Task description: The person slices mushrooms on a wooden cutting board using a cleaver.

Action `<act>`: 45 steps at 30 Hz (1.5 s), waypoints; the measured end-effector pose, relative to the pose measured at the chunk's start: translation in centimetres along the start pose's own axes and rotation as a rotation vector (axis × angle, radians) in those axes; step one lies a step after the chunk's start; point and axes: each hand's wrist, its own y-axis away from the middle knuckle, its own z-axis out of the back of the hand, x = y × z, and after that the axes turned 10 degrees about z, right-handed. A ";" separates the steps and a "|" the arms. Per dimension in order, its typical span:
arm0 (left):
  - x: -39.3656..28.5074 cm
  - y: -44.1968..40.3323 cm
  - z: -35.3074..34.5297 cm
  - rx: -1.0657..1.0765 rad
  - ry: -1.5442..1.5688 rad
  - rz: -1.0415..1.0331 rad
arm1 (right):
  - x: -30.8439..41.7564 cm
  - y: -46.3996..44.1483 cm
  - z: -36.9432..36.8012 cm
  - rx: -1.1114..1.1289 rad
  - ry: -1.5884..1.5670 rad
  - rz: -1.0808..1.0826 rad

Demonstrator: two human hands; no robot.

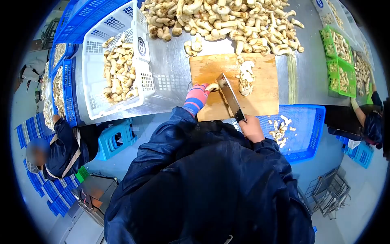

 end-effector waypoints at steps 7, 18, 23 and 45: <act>-0.4 0.3 0.7 0.037 -0.011 0.005 | 0.3 -5.5 -3.1 -0.046 0.063 0.082; 0.3 2.2 1.3 0.348 1.327 0.600 | 2.3 -3.5 -2.3 -0.050 0.141 0.150; 1.1 1.1 -1.1 0.277 1.102 0.547 | 2.0 -3.6 -3.1 -0.021 0.137 0.153; 1.2 4.0 1.3 0.193 1.072 0.721 | 1.3 -2.7 -3.8 -0.049 0.018 0.124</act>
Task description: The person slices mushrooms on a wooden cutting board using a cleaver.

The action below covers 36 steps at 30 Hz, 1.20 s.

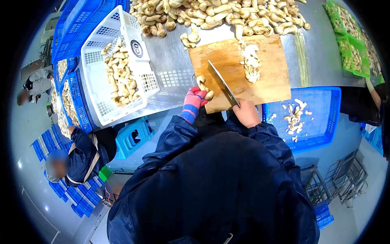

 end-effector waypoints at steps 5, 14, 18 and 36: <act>0.7 -2.2 -1.5 0.044 0.038 0.014 | 0.1 0.2 -1.3 0.057 0.064 0.044; 0.0 -3.4 -3.7 -0.011 0.018 0.049 | 1.8 1.0 1.8 -0.040 0.124 0.048; 5.0 -10.1 -1.2 0.282 -0.069 -0.166 | 2.7 3.6 1.7 -0.009 0.207 0.038; -1.7 -4.0 -5.5 0.133 -0.063 0.076 | -0.7 1.3 2.8 -0.096 -0.020 -0.056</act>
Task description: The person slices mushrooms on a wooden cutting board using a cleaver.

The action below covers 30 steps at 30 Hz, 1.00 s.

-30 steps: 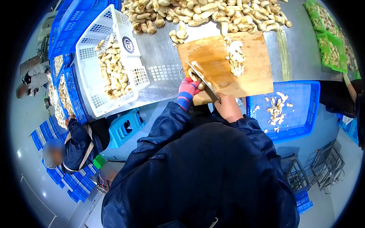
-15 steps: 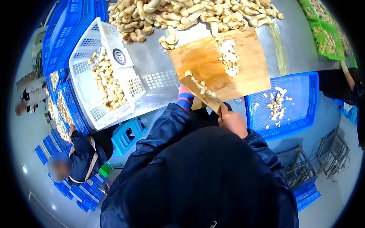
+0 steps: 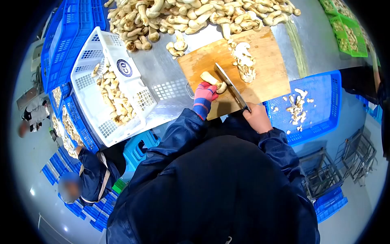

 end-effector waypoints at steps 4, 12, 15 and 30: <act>-0.4 1.2 0.3 0.015 0.032 -0.009 | 0.3 -0.2 0.2 0.063 -0.006 0.049; 0.6 1.4 1.4 -0.080 -0.126 -0.066 | 1.6 0.4 -1.9 0.062 0.115 0.019; 1.5 0.1 1.2 -0.131 -0.228 -0.088 | 2.1 0.9 -2.3 0.055 0.151 0.005; 4.7 -4.5 1.8 0.281 0.086 -0.351 | 3.6 4.1 2.7 0.142 0.318 0.054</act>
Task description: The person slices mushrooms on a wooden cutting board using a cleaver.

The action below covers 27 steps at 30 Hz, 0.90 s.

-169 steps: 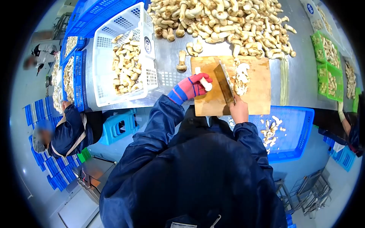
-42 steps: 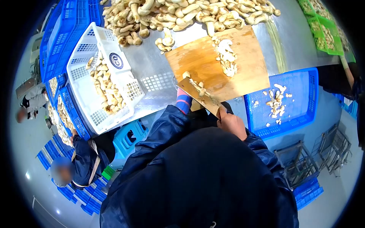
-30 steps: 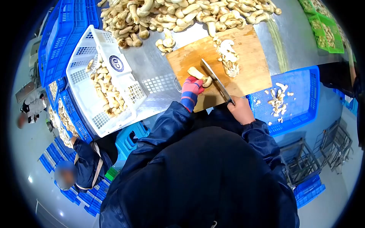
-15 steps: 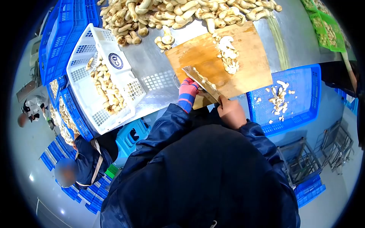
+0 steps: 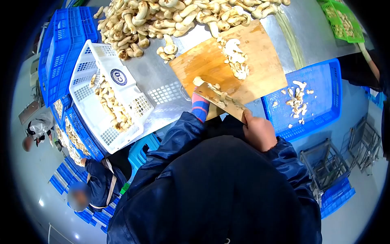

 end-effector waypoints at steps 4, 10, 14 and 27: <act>2.7 -2.2 2.8 -0.049 -0.929 -0.189 | -0.6 -0.2 0.3 0.026 0.027 -0.026; -4.7 1.1 -2.8 -0.063 -1.546 -0.125 | -0.7 -1.1 -0.3 0.020 -0.028 -0.078; -1.3 0.2 -0.7 -0.291 -0.391 0.337 | -2.2 -5.8 -4.1 -0.065 -0.097 -0.029; 3.3 -1.7 3.2 -0.190 -0.735 -0.168 | -1.0 -1.2 -0.2 0.029 -0.068 -0.028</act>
